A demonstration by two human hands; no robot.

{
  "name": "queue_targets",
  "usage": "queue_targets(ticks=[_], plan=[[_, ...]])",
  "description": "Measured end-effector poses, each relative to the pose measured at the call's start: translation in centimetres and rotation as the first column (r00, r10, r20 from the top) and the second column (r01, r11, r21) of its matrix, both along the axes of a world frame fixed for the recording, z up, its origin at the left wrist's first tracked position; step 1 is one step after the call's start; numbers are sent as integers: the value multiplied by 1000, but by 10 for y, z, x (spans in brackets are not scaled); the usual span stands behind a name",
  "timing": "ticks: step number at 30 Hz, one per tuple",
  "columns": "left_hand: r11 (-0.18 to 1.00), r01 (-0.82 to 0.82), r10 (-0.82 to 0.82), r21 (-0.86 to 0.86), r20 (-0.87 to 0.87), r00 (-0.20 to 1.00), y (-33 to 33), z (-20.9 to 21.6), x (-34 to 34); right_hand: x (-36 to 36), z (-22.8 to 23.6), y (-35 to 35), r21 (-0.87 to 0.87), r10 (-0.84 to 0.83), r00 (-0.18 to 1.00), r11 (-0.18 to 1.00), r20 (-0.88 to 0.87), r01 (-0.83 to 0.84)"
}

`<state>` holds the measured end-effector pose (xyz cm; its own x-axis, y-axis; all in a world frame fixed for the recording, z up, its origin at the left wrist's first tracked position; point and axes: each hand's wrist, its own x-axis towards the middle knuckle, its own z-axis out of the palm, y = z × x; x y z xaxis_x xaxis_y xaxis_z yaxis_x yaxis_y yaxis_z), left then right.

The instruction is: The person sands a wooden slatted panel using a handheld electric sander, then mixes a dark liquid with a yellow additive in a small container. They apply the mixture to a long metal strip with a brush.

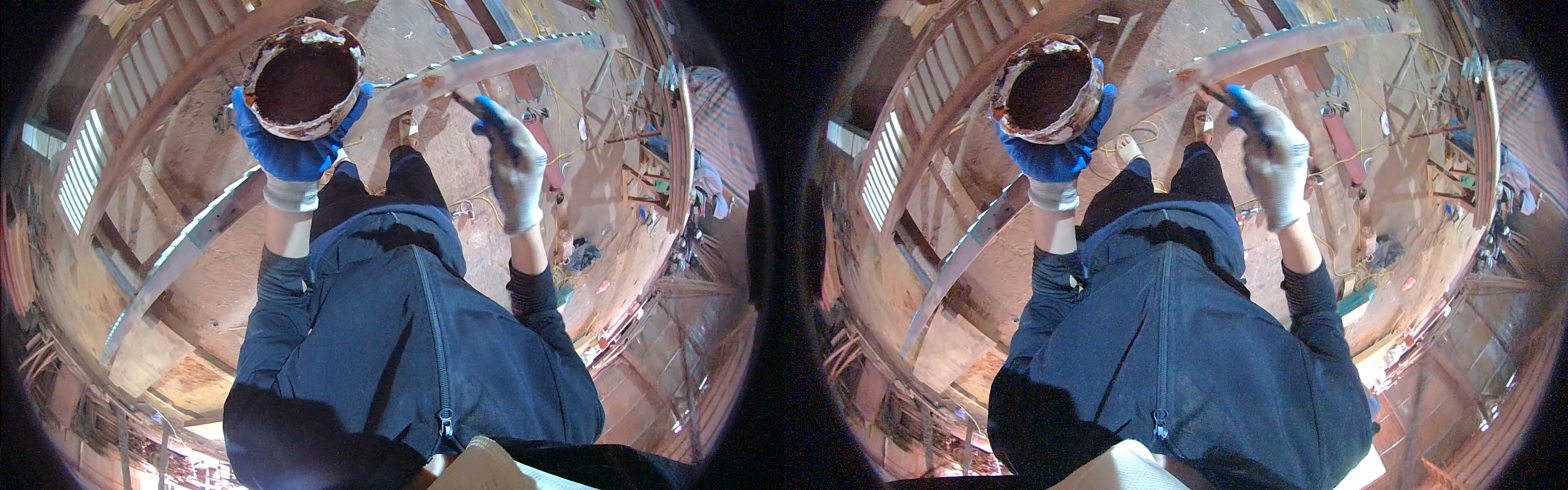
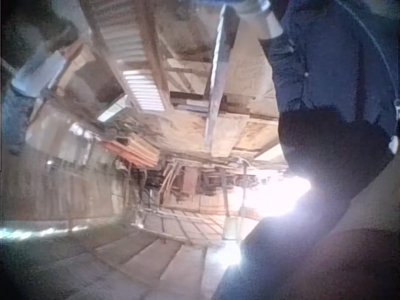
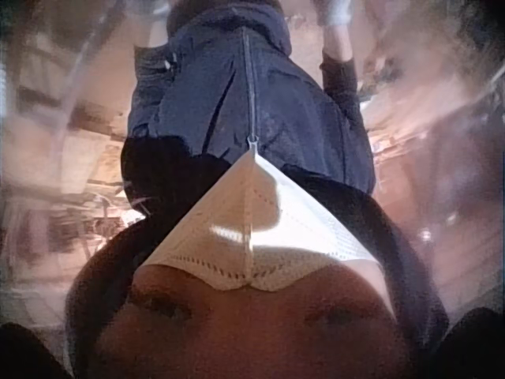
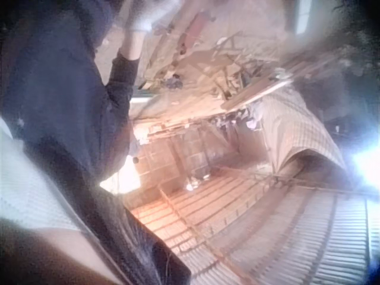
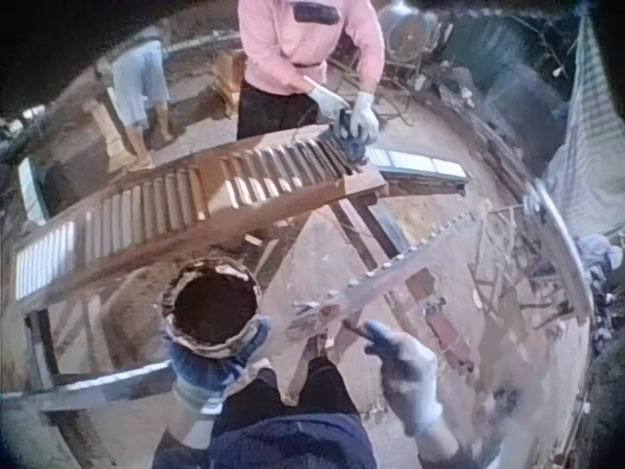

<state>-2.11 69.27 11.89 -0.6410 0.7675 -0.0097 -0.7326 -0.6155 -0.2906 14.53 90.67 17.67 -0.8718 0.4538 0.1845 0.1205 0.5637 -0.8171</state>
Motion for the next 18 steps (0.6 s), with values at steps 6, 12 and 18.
queue_targets(ticks=[6,12,18], plan=[[984,-156,156,-89,-9,988,-2,13,15,21,3,22,-903,-143,971,364,190,230],[919,-369,390,-135,186,902,-60,44,75,0,-18,28,-893,114,967,421,229,162],[646,-666,746,-372,126,653,-104,42,185,-53,4,23,-920,547,831,369,99,-133]])
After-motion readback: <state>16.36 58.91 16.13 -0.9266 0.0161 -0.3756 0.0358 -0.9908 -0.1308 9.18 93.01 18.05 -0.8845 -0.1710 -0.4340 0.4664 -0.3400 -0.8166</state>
